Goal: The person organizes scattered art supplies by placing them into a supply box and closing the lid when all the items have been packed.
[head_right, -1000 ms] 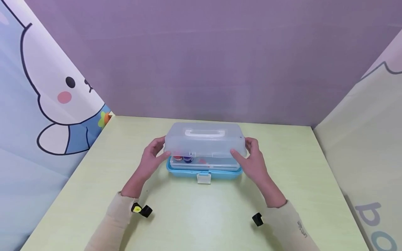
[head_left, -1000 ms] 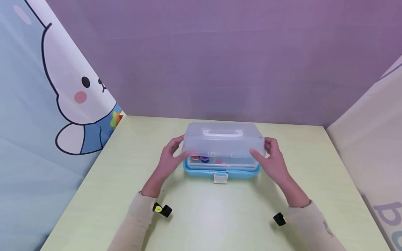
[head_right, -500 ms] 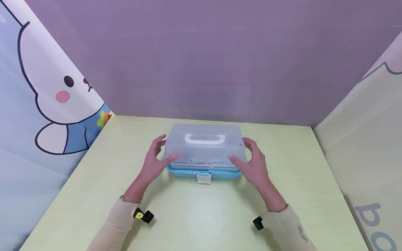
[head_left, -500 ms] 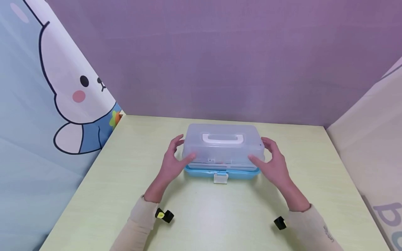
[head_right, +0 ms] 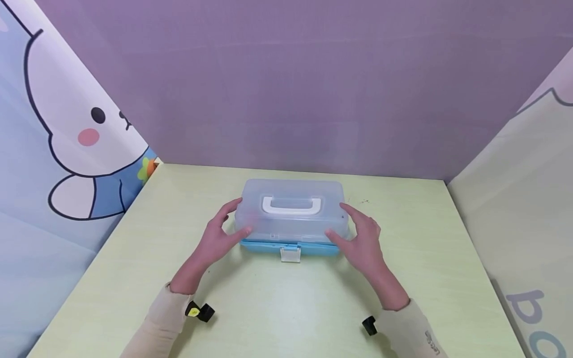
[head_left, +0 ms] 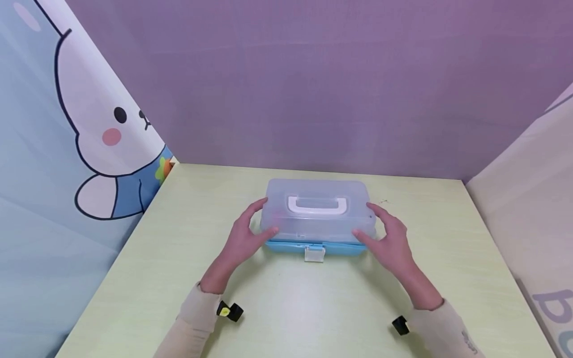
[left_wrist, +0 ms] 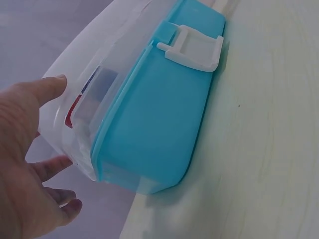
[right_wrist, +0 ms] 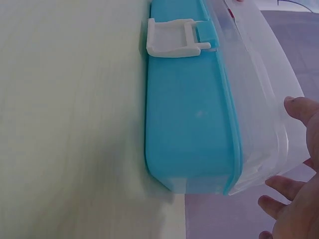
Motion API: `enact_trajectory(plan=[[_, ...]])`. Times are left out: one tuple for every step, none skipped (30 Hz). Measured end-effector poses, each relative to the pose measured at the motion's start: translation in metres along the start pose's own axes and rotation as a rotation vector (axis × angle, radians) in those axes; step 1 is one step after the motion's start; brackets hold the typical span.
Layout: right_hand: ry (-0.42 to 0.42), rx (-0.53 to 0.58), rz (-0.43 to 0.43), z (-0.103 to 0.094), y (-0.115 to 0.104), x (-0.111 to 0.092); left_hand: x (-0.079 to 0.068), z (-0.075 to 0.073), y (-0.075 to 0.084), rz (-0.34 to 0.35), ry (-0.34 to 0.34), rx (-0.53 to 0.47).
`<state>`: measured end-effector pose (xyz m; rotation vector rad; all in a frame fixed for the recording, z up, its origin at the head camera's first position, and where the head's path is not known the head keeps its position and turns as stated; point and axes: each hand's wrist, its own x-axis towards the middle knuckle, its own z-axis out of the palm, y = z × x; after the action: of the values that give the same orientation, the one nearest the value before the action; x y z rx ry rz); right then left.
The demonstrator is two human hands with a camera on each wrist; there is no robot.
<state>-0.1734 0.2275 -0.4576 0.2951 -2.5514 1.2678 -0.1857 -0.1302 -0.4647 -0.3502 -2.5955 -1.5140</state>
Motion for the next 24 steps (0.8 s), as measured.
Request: enact_trajectory(plan=[[0.004,0.0,-0.009,0.001,0.0,0.0,0.0,0.0,0.0,0.005,-0.002,0.003],[0.007,0.001,-0.015,0.001,0.001,-0.001,-0.001,0.0,0.0,0.012,-0.006,0.003],[0.012,0.002,-0.021,0.002,0.001,-0.002,-0.001,0.0,0.0,0.024,-0.011,0.005],[0.016,0.004,-0.028,0.002,0.001,-0.002,-0.001,0.0,0.0,0.033,-0.015,0.006],[0.02,0.009,-0.036,0.002,0.002,-0.003,-0.001,0.0,-0.001,0.044,-0.02,0.008],[0.022,0.009,-0.042,0.003,0.002,-0.003,-0.001,0.0,-0.001,0.053,-0.025,0.015],[0.02,0.009,-0.046,0.003,0.002,-0.004,-0.002,0.0,-0.002,0.064,-0.032,0.021],[0.017,0.009,-0.047,0.004,0.003,-0.005,-0.002,0.0,-0.002,0.073,-0.038,0.028],[0.015,0.006,-0.047,0.005,0.003,-0.006,-0.003,-0.001,-0.003,0.078,-0.043,0.036],[0.014,0.005,-0.046,0.006,0.003,-0.007,-0.003,-0.001,-0.004,0.079,-0.047,0.04],[0.012,0.004,-0.045,0.007,0.004,-0.008,-0.004,-0.001,-0.005,0.08,-0.054,0.047],[0.01,0.003,-0.044,0.007,0.004,-0.009,-0.004,-0.001,-0.006,0.08,-0.06,0.05],[0.008,0.004,-0.044,0.008,0.004,-0.01,-0.005,-0.001,-0.006,0.083,-0.066,0.05],[0.01,0.004,-0.046,0.008,0.004,-0.011,-0.005,-0.001,-0.007,0.087,-0.071,0.047],[0.013,0.0,-0.053,0.009,0.004,-0.011,-0.005,-0.001,-0.007,0.091,-0.076,0.045],[0.015,-0.001,-0.063,0.009,0.004,-0.012,-0.005,-0.001,-0.008,0.096,-0.081,0.043],[0.017,-0.003,-0.075,0.01,0.005,-0.012,-0.005,-0.001,-0.009,0.104,-0.084,0.045],[0.021,-0.008,-0.086,0.01,0.005,-0.013,-0.005,0.0,-0.009,0.117,-0.087,0.044],[0.025,-0.012,-0.098,0.011,0.006,-0.013,-0.005,0.0,-0.009,0.129,-0.091,0.044],[0.03,-0.015,-0.109,0.011,0.007,-0.014,-0.005,0.0,-0.01,0.142,-0.094,0.044],[0.035,-0.019,-0.12,0.012,0.008,-0.014,-0.005,0.0,-0.01,0.147,-0.095,0.049],[0.039,-0.019,-0.128,0.013,0.008,-0.014,-0.005,0.0,-0.009,0.157,-0.092,0.064],[0.043,-0.023,-0.134,0.013,0.008,-0.014,-0.005,0.0,-0.009,0.168,-0.088,0.088],[0.044,-0.027,-0.138,0.014,0.008,-0.015,-0.006,0.001,-0.008,0.179,-0.086,0.115]])
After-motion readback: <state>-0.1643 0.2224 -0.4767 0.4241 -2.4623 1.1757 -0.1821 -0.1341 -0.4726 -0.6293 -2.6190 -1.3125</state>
